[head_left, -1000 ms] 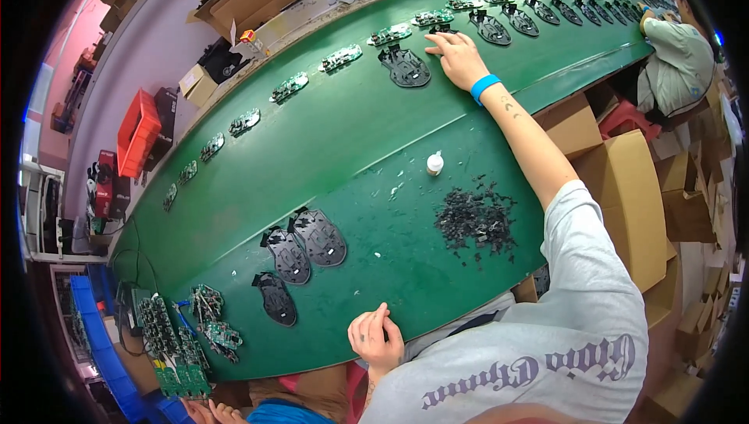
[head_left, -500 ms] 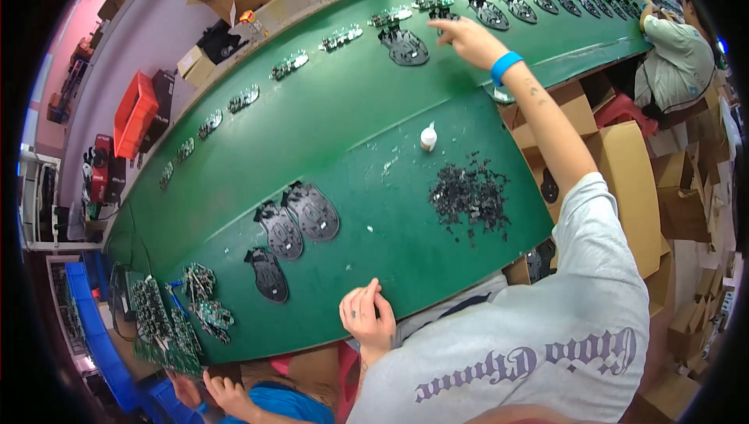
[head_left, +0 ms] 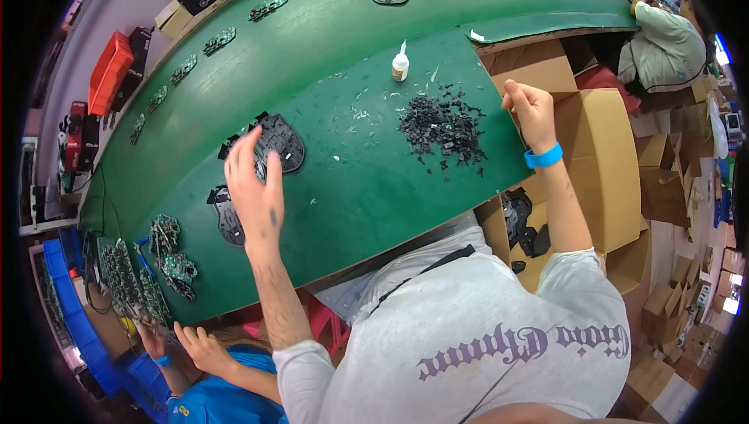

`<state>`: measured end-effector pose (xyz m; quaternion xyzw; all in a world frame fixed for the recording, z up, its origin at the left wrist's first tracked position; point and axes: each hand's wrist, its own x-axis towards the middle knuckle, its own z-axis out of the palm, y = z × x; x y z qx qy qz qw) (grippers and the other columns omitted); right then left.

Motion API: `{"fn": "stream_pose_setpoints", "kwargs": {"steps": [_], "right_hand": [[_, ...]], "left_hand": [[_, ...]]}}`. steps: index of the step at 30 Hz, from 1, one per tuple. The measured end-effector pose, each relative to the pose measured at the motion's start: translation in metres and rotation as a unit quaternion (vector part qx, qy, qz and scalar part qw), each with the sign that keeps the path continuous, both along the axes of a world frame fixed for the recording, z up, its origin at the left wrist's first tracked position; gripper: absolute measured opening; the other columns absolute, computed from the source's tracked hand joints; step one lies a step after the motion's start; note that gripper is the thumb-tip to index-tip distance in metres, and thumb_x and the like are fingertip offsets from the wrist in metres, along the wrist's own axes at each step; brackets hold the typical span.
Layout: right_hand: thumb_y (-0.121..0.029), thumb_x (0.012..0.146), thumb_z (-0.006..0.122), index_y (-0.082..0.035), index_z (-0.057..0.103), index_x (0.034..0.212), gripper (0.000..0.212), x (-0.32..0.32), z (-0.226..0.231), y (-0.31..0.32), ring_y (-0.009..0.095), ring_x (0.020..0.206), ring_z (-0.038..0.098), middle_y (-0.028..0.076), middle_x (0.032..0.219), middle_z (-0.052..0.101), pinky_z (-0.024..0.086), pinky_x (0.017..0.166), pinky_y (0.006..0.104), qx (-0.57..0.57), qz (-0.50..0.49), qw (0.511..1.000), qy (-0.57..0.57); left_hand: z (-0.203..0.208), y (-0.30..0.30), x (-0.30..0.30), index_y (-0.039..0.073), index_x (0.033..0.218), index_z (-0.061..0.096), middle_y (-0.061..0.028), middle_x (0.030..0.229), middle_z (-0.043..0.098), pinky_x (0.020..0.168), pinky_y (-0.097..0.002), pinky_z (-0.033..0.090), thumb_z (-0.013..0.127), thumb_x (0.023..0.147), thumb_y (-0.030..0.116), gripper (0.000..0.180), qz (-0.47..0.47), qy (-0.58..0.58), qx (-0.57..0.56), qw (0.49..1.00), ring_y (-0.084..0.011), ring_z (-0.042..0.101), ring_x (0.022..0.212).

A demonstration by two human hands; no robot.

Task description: The person assembles computer mouse base plates by applying small components and mouse pads to them, using an adhesive applicator to secure the parts.

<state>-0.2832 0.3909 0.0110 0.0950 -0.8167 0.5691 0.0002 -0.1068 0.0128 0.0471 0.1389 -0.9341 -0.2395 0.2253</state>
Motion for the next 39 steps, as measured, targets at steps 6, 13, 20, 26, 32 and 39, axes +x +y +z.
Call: {"fn": "stream_pose_setpoints", "kwargs": {"steps": [6, 13, 20, 26, 32, 39], "right_hand": [[-0.038, 0.096, 0.062, -0.001, 0.055, 0.061, 0.052, 0.02, -0.003, -0.012, 0.005, 0.054, 0.035, -0.003, 0.054, 0.04, 0.026, 0.049, 0.0258, -0.037, 0.043, 0.993, 0.105], [-0.049, 0.102, 0.044, -0.002, 0.054, 0.056, 0.067, 0.03, -0.006, 0.008, 0.005, 0.048, 0.034, -0.001, 0.052, 0.046, 0.024, 0.045, 0.024, -0.137, 0.071, 0.988, 0.003], [-0.04, 0.098, 0.057, 0.0, 0.057, 0.062, 0.055, 0.038, -0.013, -0.004, 0.006, 0.048, 0.037, 0.0, 0.05, 0.042, 0.025, 0.045, 0.0265, -0.032, 0.025, 0.996, 0.081], [-0.023, 0.086, 0.072, -0.002, 0.067, 0.076, 0.024, 0.044, -0.003, -0.012, 0.014, 0.048, 0.042, 0.006, 0.052, 0.046, 0.034, 0.049, 0.0301, 0.159, -0.019, 0.983, 0.09], [-0.018, 0.076, 0.076, -0.006, 0.074, 0.082, 0.013, 0.037, -0.002, -0.015, 0.023, 0.075, 0.055, 0.005, 0.07, 0.06, 0.046, 0.067, 0.0369, 0.205, 0.082, 0.958, 0.181], [-0.009, 0.077, 0.072, -0.003, 0.071, 0.085, 0.011, 0.041, 0.005, -0.024, 0.022, 0.087, 0.061, 0.008, 0.078, 0.064, 0.049, 0.075, 0.0345, 0.184, 0.14, 0.96, 0.158]], "left_hand": [[-0.034, -0.032, -0.038, 0.0, 0.133, 0.053, -0.0175, 0.135, 0.053, 0.107, -0.0455, 0.036, 0.06, 0.091, 0.023, 0.048, 0.058, -0.098, -0.159, 0.981, -0.0344, 0.046, 0.128], [-0.041, -0.027, -0.031, 0.001, 0.129, 0.057, -0.0152, 0.122, 0.06, 0.104, -0.0448, 0.038, 0.065, 0.089, 0.022, 0.046, 0.022, -0.056, -0.169, 0.984, -0.0333, 0.05, 0.122], [-0.023, 0.002, -0.009, 0.004, 0.121, 0.064, -0.0132, 0.111, 0.062, 0.089, -0.0398, 0.048, 0.071, 0.085, 0.017, 0.039, -0.019, -0.014, -0.024, 0.999, -0.0311, 0.06, 0.102], [-0.006, 0.038, 0.016, 0.007, 0.114, 0.069, -0.0034, 0.106, 0.059, 0.075, -0.0272, 0.051, 0.076, 0.082, 0.013, 0.033, -0.011, 0.045, 0.115, 0.992, -0.0132, 0.057, 0.091], [-0.015, 0.051, 0.036, 0.001, 0.113, 0.065, -0.0039, 0.109, 0.055, 0.077, -0.0218, 0.05, 0.073, 0.084, 0.004, 0.03, -0.026, 0.114, 0.336, 0.935, -0.0106, 0.057, 0.095], [-0.026, 0.078, 0.052, 0.005, 0.119, 0.052, -0.0038, 0.1, 0.058, 0.042, -0.0167, 0.042, 0.068, 0.091, 0.013, 0.033, 0.0, 0.078, 0.487, 0.87, -0.0055, 0.056, 0.074]]}}
